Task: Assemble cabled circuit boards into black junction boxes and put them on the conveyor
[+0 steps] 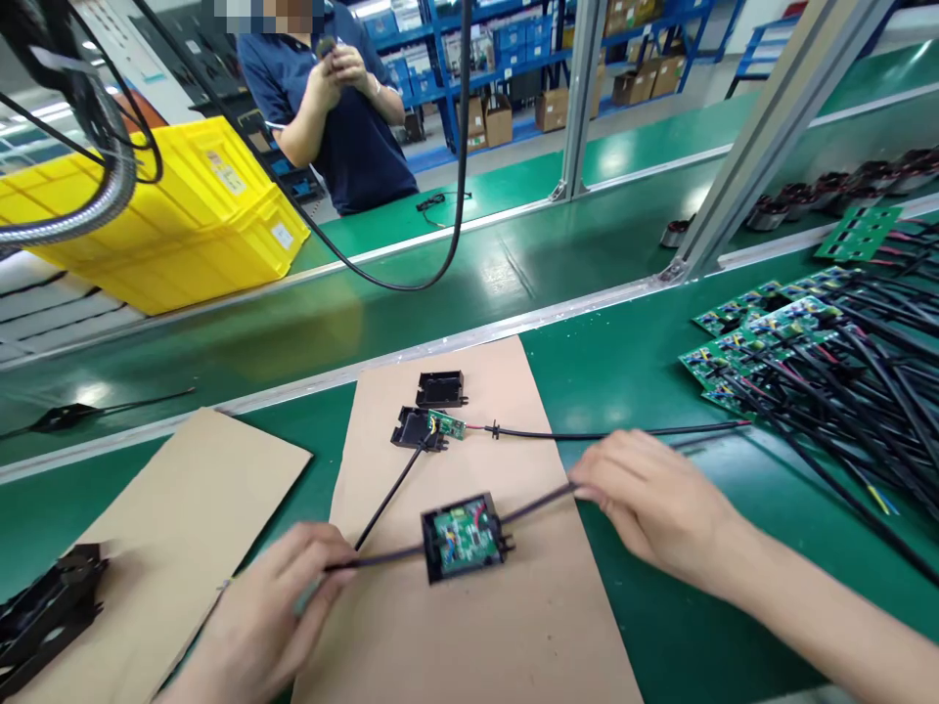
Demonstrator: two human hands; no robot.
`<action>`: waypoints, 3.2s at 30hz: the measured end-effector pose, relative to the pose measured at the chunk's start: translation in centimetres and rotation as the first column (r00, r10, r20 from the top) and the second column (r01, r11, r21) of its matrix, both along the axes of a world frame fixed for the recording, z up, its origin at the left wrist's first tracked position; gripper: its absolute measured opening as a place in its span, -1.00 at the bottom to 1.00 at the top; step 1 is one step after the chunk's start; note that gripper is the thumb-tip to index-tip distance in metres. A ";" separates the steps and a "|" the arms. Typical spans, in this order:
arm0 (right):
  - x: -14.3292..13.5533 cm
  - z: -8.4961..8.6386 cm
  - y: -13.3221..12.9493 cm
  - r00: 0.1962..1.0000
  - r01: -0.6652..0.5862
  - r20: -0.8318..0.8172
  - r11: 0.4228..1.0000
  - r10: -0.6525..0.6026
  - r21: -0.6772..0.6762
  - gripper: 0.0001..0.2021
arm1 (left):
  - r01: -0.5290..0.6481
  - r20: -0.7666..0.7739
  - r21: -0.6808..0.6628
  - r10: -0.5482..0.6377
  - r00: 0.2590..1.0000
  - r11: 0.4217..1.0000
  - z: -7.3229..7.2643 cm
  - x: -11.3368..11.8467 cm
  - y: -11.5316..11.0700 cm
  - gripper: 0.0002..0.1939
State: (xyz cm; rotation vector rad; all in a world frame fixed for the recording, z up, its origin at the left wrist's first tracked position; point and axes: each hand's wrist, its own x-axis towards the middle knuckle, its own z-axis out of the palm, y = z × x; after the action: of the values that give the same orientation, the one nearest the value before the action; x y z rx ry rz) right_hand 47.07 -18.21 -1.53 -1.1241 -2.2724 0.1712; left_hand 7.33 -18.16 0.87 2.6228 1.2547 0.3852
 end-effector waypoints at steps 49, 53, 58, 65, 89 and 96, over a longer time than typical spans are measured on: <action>-14.4 3.2 -0.2 0.914 -0.036 0.403 0.998 0.052 -0.048 -0.78 | 0.059 0.284 -0.913 0.525 0.802 0.404 -0.2 7.1 0.3 -0.57; -14.1 2.8 3.6 0.939 -0.053 0.329 0.987 0.101 -0.153 -0.84 | -0.117 0.212 -0.612 0.305 0.928 0.782 0.6 4.4 2.5 -0.57; -13.9 1.6 6.6 0.930 -0.029 0.342 0.954 0.135 -0.297 -0.89 | -0.154 0.084 -0.381 0.200 0.976 0.912 -1.5 3.8 4.4 -0.40; -12.0 1.9 5.1 0.903 -0.073 0.369 0.924 0.221 -0.375 -0.92 | -0.070 0.024 -0.397 0.087 0.996 0.915 -1.6 4.6 3.1 -0.42; -11.8 1.3 2.6 0.840 -0.029 0.504 0.945 0.199 -0.326 -0.84 | -0.044 -0.021 -0.479 0.039 0.999 0.876 -1.4 6.2 3.0 -0.64; -12.8 1.4 2.7 0.839 -0.002 0.511 0.942 0.184 -0.335 -0.84 | -0.041 -0.041 -0.475 0.024 0.999 0.879 -0.9 5.8 3.0 -0.62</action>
State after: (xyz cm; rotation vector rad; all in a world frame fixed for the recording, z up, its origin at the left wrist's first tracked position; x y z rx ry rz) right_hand 34.31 -15.56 -0.13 -1.3570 -2.8849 0.3092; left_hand 13.16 -15.21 -0.05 2.1963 1.2176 0.0239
